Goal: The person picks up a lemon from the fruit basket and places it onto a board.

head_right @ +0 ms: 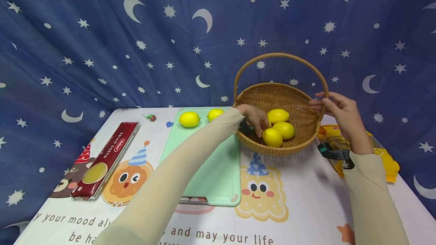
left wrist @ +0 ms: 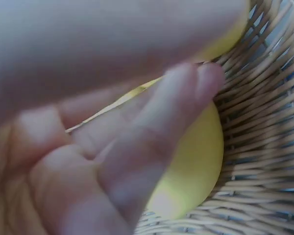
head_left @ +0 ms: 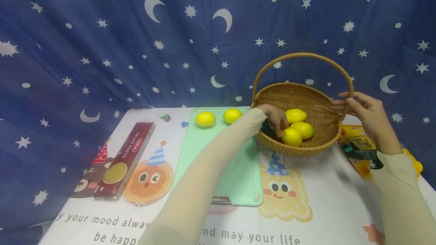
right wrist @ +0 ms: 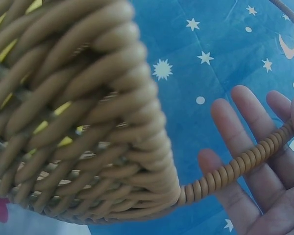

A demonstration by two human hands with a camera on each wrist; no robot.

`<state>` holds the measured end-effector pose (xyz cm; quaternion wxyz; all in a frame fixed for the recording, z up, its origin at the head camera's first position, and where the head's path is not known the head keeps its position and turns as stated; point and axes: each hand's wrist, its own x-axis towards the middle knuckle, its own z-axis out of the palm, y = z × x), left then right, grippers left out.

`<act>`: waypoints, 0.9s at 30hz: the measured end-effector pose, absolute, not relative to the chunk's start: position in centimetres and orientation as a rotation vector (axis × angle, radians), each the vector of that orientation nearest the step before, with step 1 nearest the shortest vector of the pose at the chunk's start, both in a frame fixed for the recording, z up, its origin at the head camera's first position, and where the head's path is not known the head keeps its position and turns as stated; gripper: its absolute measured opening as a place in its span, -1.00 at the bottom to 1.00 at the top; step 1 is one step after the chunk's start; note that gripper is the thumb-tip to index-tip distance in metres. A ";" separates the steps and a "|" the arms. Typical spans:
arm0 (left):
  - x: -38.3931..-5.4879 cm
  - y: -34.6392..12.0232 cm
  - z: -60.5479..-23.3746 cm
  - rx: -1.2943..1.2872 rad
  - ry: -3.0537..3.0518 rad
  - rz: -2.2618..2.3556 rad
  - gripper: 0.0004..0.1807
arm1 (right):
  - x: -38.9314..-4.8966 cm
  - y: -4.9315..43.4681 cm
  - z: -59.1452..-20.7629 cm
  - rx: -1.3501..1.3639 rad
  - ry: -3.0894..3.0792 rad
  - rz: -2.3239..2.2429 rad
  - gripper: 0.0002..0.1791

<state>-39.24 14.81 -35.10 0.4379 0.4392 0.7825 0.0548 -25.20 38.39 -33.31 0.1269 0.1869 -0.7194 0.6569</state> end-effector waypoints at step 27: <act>-35.8 15.8 -32.7 1.016 1.841 0.495 -0.43 | -25.1 38.6 -33.4 0.525 -2.062 1.972 -0.68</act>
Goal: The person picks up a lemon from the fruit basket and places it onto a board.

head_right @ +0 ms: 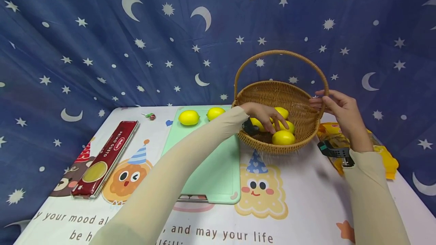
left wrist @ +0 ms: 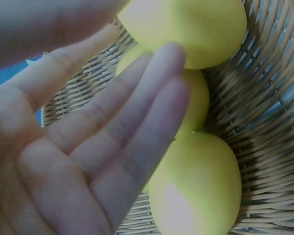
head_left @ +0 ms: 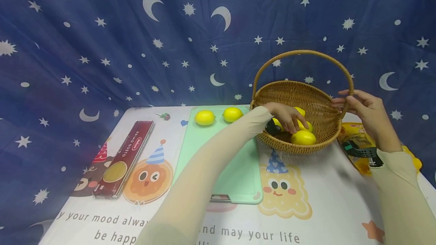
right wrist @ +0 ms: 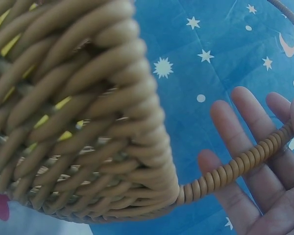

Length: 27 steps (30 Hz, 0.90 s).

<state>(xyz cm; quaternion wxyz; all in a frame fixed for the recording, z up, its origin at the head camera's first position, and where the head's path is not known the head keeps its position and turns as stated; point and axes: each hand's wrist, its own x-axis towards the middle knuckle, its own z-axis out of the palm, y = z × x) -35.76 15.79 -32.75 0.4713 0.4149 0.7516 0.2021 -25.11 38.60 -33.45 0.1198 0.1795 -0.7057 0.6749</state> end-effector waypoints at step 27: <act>-35.2 17.0 -34.3 0.910 1.850 0.435 -0.51 | -25.2 38.6 -33.5 0.573 -2.041 1.964 -0.68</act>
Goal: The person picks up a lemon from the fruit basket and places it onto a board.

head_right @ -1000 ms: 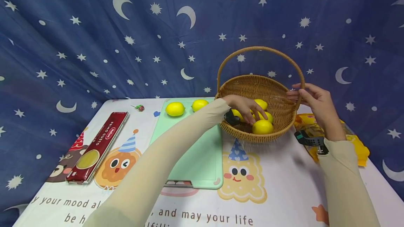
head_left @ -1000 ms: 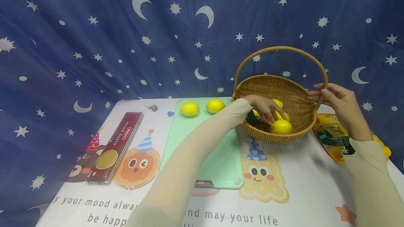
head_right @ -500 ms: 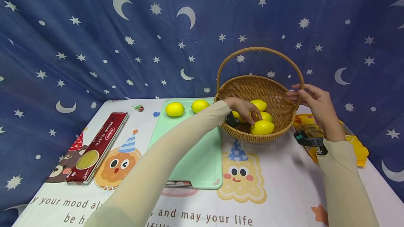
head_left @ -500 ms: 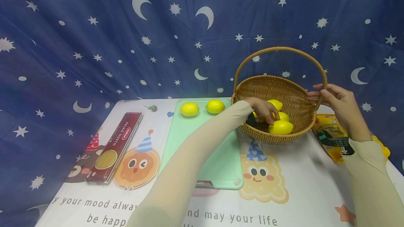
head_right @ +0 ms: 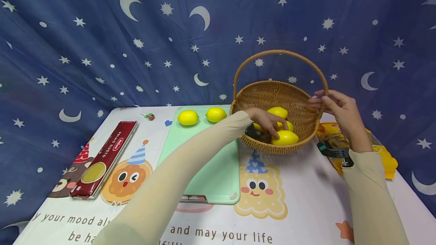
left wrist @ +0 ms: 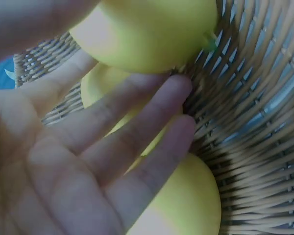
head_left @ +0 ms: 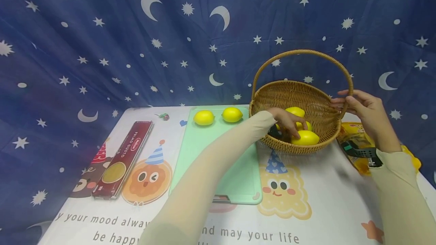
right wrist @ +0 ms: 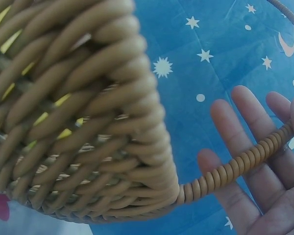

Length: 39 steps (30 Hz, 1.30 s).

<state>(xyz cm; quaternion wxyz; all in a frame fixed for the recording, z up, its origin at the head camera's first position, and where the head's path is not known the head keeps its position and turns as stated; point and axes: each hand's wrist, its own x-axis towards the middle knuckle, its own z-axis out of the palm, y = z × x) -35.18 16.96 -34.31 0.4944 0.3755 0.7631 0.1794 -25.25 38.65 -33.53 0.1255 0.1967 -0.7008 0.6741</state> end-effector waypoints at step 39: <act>-35.2 16.9 -34.3 1.114 1.908 0.495 -0.25 | -25.3 38.8 -33.6 0.543 -2.069 1.964 -0.67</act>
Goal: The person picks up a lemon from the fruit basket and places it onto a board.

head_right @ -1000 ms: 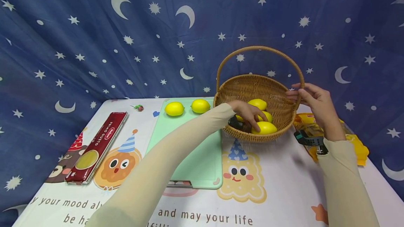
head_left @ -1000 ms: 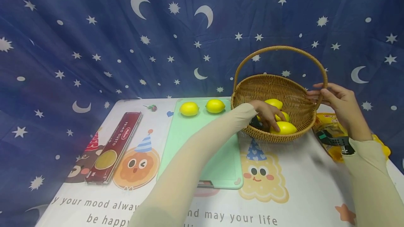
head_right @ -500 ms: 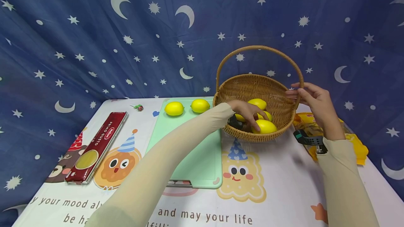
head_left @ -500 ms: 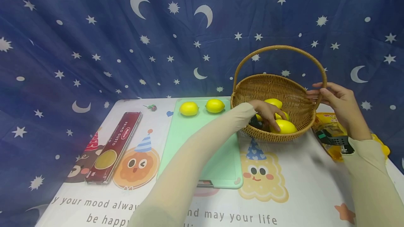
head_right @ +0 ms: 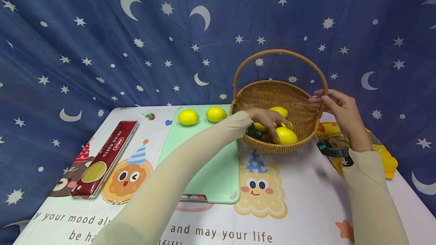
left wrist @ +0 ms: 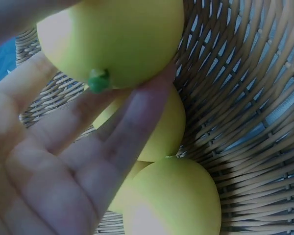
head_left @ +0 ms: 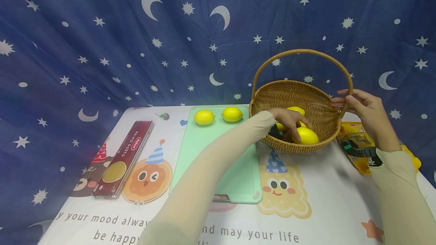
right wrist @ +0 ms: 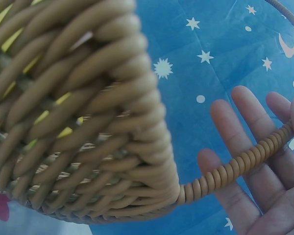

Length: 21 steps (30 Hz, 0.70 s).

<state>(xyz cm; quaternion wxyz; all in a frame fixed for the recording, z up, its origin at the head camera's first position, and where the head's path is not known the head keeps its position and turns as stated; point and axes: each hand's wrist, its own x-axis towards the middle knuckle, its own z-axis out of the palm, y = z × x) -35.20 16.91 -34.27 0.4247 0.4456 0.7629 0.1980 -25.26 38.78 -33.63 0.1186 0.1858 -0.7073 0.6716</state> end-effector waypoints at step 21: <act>-36.3 13.7 -31.0 1.226 2.054 0.647 -0.33 | -25.1 38.7 -33.5 0.550 -2.080 1.973 -0.68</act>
